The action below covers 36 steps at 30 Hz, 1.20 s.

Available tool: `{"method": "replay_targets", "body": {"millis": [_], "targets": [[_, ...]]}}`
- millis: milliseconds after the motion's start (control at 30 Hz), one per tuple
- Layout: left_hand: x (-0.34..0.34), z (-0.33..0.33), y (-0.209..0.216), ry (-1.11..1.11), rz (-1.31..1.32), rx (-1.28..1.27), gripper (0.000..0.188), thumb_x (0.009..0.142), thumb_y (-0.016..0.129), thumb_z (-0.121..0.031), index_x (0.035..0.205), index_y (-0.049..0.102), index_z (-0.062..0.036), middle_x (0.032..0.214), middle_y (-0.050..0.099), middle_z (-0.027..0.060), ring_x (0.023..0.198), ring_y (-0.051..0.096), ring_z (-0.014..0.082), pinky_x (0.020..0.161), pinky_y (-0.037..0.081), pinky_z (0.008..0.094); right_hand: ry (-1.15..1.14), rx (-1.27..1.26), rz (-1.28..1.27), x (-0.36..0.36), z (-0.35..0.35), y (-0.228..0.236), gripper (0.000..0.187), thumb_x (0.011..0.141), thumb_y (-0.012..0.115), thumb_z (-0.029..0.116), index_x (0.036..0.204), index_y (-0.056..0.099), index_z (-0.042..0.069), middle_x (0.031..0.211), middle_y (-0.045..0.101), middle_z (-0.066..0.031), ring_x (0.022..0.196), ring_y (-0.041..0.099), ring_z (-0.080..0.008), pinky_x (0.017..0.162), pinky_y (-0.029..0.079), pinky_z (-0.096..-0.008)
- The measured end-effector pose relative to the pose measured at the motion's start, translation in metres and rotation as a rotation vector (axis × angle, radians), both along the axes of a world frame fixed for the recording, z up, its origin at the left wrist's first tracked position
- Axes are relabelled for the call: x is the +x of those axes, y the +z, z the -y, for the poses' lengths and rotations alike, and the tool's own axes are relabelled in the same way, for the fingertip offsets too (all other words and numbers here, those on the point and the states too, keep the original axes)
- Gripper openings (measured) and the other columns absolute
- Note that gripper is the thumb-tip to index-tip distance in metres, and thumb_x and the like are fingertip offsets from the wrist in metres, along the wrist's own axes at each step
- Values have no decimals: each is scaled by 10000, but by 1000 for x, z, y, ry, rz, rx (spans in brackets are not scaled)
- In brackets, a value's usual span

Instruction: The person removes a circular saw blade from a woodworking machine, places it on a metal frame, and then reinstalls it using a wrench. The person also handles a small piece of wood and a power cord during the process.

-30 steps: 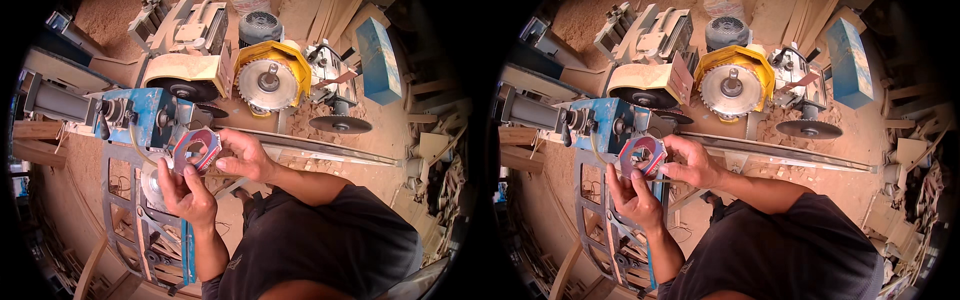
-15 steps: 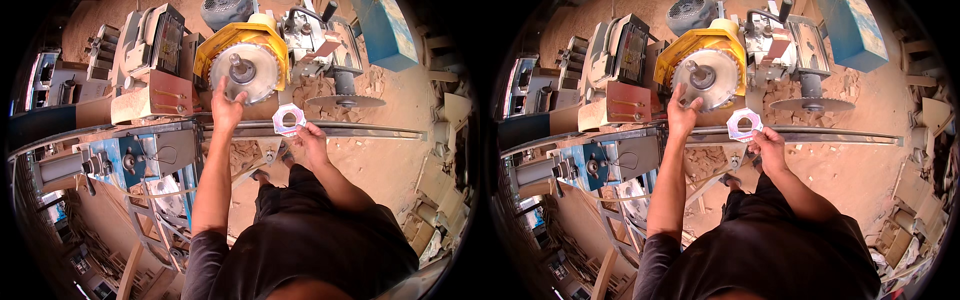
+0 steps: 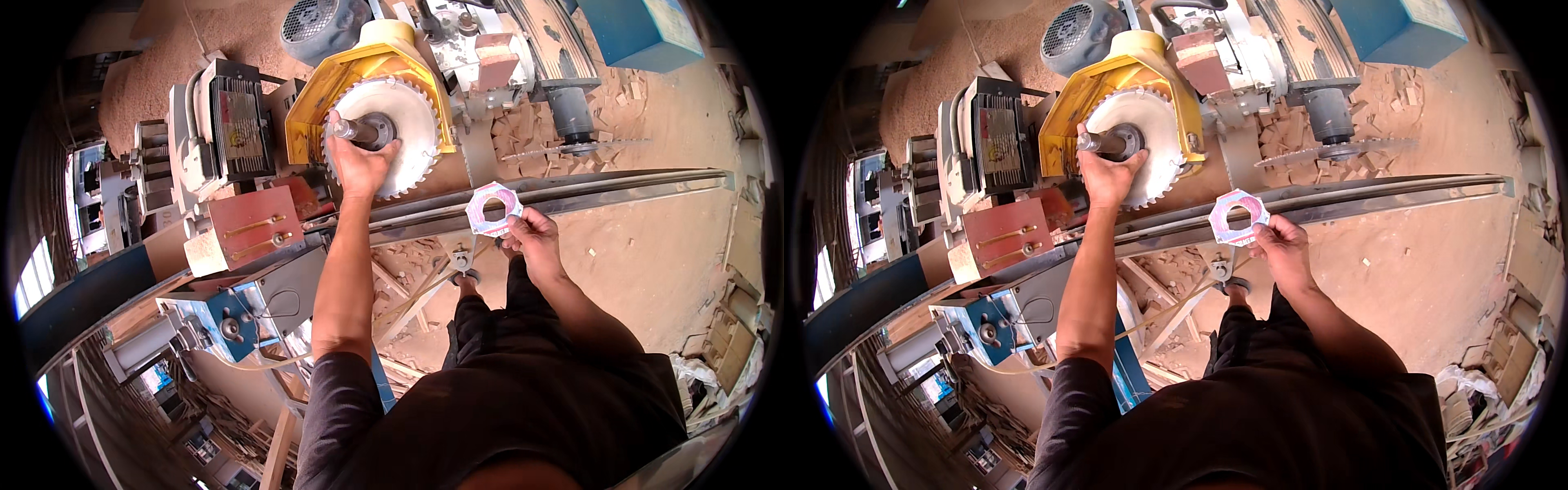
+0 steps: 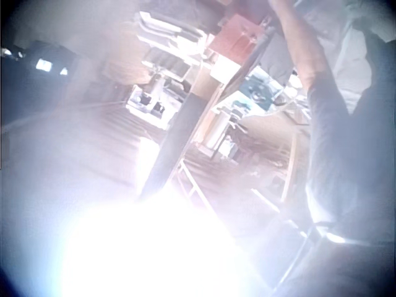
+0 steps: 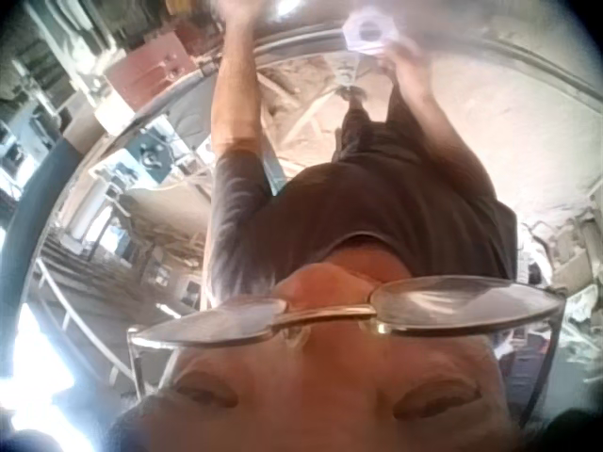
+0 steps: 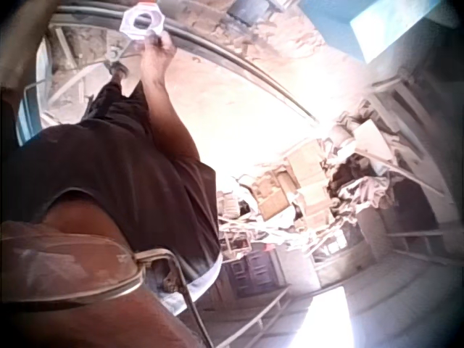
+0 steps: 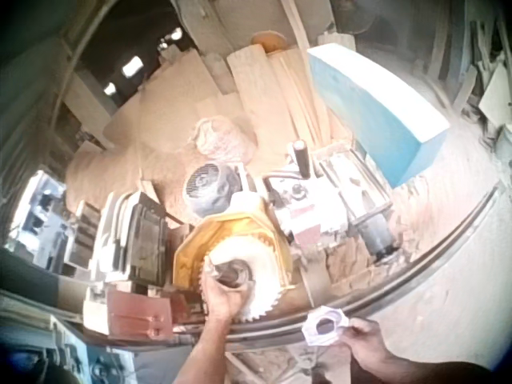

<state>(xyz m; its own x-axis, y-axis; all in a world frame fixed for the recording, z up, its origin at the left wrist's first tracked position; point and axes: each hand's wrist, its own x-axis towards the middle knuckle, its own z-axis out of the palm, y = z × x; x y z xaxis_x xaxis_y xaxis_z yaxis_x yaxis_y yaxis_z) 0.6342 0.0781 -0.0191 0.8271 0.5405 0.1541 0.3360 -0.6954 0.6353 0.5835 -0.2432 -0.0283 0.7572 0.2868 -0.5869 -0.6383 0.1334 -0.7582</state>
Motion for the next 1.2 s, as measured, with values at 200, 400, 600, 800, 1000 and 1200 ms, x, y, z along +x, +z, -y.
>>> {"method": "replay_targets", "body": {"millis": [200,400,600,800,1000,1200], "targets": [[-4,-10,39,-78,133,47,1236,636,939,-110,1544,121,72,1249,552,197,1088,586,235,946,499,335,53,-43,71,-18,20,-32,178,991,627,136,837,585,56,694,614,-4,624,560,-62,587,414,-225],[-2,-1,86,-75,93,-112,1213,661,925,-54,1554,111,67,1265,564,197,1120,571,240,950,500,345,111,-35,101,-28,6,-35,110,977,625,78,898,608,3,732,614,-5,632,564,-54,584,468,-217],[-4,-7,107,-71,168,-183,1188,705,887,-19,1557,63,73,1238,595,229,1038,627,230,969,500,363,98,25,159,-13,-35,-14,165,972,630,77,841,560,7,698,600,-11,615,544,-52,538,431,-227],[-11,-12,131,18,485,-1130,622,838,643,-209,1374,474,59,1270,606,210,1181,571,329,1063,405,483,93,166,203,13,-99,30,129,991,596,91,918,554,-7,742,659,-64,609,608,-77,532,494,-238],[-28,1,144,217,596,-1523,575,859,501,-383,1273,555,12,1308,544,255,1182,499,447,1028,361,594,41,233,204,46,-150,42,121,1000,552,83,929,551,-15,750,690,-110,591,648,-119,536,516,-261],[-40,-3,136,229,651,-1614,566,882,472,-388,1298,530,-7,1357,515,247,1237,479,442,1072,335,609,44,171,351,68,-186,56,116,991,545,76,935,570,-22,755,698,-121,608,659,-119,536,509,-260]]}}
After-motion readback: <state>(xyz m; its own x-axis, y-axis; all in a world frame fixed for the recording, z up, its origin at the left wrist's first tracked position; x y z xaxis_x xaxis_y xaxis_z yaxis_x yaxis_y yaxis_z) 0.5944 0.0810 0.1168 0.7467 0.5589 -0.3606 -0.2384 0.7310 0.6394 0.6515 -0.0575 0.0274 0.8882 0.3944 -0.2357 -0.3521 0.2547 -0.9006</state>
